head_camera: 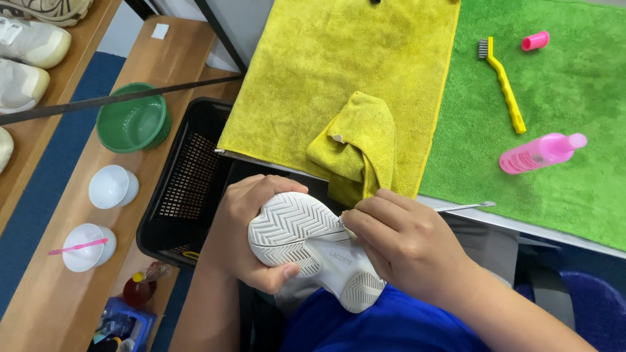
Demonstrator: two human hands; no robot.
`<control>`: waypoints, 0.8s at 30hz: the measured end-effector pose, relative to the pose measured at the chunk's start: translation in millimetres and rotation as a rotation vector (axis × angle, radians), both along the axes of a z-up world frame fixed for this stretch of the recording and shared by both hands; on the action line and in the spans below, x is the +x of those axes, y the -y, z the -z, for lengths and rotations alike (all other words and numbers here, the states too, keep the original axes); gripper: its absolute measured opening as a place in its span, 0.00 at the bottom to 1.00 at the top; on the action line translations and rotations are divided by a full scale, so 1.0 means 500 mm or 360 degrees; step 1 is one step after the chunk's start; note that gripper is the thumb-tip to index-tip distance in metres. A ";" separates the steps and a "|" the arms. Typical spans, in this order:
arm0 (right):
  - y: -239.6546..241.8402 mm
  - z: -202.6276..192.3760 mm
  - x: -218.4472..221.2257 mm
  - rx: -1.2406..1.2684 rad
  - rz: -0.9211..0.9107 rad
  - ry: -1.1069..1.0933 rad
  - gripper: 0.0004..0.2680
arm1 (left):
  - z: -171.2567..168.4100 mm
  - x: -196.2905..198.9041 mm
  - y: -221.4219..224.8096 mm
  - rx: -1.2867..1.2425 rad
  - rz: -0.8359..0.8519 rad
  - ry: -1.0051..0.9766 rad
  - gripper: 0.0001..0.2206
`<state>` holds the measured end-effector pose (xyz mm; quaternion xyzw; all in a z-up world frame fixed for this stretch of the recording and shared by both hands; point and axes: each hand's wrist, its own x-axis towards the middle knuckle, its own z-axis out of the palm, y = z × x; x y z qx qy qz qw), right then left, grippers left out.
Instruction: Cleaning the sole of a sneaker using a brush, cloth, and a metal pick to remove dirt and debris from the tread.
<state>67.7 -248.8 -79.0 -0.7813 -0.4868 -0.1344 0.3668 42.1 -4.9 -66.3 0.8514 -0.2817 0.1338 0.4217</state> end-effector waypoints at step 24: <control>0.008 -0.040 0.011 0.0197 0.0209 0.0046 0.04 | 0.002 0.012 -0.008 0.0019 0.0015 0.0031 0.32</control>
